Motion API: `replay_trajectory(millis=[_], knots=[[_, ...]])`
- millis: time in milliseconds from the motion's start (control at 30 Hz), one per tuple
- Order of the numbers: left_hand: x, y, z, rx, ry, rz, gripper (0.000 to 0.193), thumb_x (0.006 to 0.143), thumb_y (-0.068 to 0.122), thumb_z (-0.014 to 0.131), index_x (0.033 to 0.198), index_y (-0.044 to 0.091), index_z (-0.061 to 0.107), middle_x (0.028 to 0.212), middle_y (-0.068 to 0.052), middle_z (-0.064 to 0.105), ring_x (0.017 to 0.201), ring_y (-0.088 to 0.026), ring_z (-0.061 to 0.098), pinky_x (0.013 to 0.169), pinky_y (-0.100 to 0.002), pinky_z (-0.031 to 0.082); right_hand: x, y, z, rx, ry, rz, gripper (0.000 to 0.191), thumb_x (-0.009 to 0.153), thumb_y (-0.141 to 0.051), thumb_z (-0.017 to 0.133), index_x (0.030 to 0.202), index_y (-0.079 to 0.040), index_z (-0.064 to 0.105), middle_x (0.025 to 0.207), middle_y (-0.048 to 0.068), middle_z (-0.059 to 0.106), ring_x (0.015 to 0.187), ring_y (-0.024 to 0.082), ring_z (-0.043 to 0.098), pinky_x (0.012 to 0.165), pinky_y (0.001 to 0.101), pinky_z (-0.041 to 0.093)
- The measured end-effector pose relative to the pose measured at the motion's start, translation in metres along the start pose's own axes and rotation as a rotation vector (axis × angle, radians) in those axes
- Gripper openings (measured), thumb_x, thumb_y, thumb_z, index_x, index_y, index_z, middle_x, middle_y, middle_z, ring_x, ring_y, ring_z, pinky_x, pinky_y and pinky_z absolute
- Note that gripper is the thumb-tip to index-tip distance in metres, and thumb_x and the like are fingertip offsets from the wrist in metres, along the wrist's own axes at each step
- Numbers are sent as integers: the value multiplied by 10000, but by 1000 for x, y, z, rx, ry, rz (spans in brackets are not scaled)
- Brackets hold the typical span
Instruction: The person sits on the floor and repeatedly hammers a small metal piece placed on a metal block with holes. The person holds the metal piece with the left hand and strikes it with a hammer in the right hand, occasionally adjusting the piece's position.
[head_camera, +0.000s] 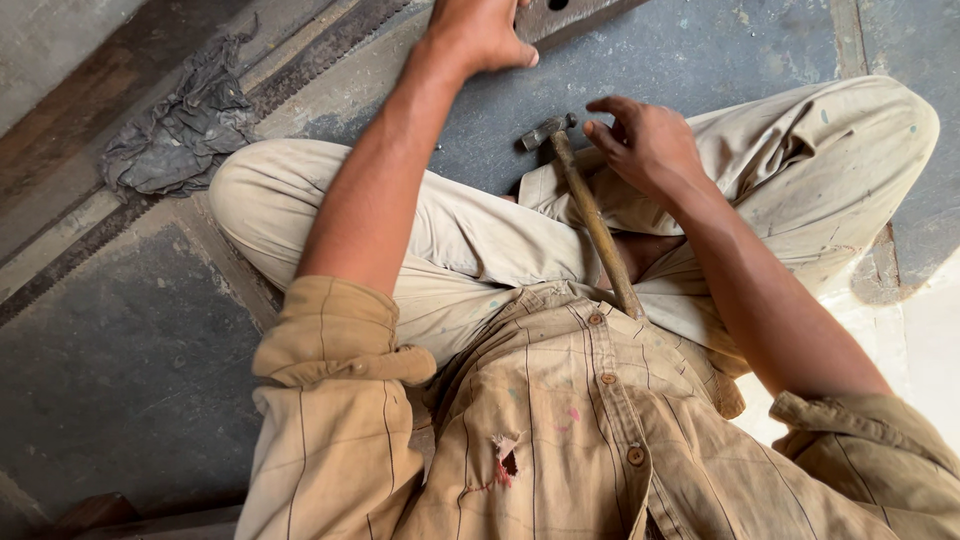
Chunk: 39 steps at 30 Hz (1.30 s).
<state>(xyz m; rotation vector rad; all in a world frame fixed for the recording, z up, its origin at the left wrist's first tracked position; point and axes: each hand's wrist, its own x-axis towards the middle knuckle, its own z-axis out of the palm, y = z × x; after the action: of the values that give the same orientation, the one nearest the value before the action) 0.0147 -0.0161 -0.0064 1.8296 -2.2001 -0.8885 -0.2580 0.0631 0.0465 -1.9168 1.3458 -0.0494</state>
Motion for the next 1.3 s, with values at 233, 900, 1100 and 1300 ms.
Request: replay_trajectory(millis=[233, 900, 1100, 1300], knots=[[10, -20, -29, -249, -271, -226, 455, 713, 414, 923, 956, 72, 746, 803, -121, 741, 726, -277, 735, 701, -426, 576, 33, 7, 37, -254, 26, -65, 620, 1039, -425, 613, 1584, -203, 418, 901, 236, 717, 784, 446, 687, 719, 535, 539], [19, -28, -34, -388, -336, -202, 428, 733, 388, 899, 967, 64, 746, 835, -121, 747, 748, -276, 743, 704, -418, 579, 59, 65, 11, -135, 396, 108, 640, 1107, -414, 665, 1590, -67, 426, 754, 148, 714, 685, 340, 689, 674, 488, 535], [-4, 4, 3, 49, 14, 25, 456, 683, 312, 938, 982, 41, 727, 932, -177, 733, 869, -348, 716, 782, -464, 557, -18, 16, 1, 32, 199, 198, 630, 1047, -390, 629, 1580, -117, 435, 714, 112, 685, 584, 277, 637, 569, 459, 515], [-31, 17, 34, 223, 317, 184, 578, 658, 236, 969, 1034, 33, 580, 1338, -229, 599, 1326, -395, 530, 1130, -545, 352, -53, -13, 6, 102, 253, 52, 550, 1025, -363, 665, 1505, -138, 520, 708, 129, 664, 604, 285, 622, 606, 461, 486]])
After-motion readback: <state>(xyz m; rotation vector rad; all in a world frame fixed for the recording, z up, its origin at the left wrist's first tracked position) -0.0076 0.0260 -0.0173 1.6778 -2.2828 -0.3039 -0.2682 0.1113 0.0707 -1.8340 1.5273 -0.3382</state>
